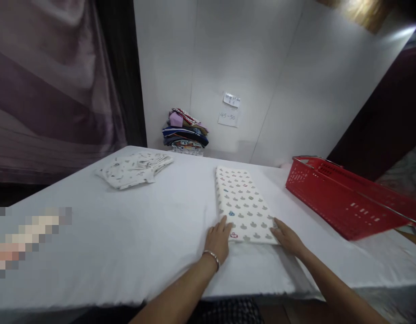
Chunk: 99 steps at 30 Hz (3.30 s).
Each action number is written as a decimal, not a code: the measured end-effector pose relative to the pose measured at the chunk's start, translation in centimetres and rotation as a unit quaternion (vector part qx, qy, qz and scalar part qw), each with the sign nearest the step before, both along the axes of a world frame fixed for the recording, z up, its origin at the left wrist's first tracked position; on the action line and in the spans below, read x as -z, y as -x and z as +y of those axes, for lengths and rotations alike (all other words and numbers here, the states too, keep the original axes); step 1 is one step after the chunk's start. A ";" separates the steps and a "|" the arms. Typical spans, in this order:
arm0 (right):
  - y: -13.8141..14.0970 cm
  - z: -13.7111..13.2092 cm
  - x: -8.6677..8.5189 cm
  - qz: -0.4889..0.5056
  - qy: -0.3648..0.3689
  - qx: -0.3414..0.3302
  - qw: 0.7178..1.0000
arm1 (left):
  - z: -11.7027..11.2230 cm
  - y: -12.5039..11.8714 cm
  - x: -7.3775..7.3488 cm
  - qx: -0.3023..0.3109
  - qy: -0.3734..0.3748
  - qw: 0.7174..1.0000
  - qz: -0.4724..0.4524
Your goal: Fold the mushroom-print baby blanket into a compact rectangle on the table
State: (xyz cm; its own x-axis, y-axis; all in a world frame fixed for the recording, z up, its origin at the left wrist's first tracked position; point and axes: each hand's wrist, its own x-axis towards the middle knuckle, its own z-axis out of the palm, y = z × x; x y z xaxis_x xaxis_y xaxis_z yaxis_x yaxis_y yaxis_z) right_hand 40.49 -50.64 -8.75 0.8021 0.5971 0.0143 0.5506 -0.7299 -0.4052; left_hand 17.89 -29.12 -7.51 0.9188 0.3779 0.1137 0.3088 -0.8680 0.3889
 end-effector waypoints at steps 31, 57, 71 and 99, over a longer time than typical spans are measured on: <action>-5.0 13.3 -2.4 -0.214 0.131 -0.283 0.926 | 6.2 12.6 -0.1 0.161 -0.209 0.964 -0.031; -8.6 10.7 -9.7 -0.298 -0.048 -0.217 0.928 | 7.1 11.4 -8.4 0.039 0.056 0.965 -0.252; -10.1 10.8 -20.6 -0.435 0.028 -0.221 0.872 | 5.0 8.3 -8.3 -0.096 0.728 0.653 -0.187; 20.4 19.6 -5.1 -0.013 0.083 -0.346 0.935 | 14.5 7.0 -0.8 -0.295 0.286 0.909 -0.074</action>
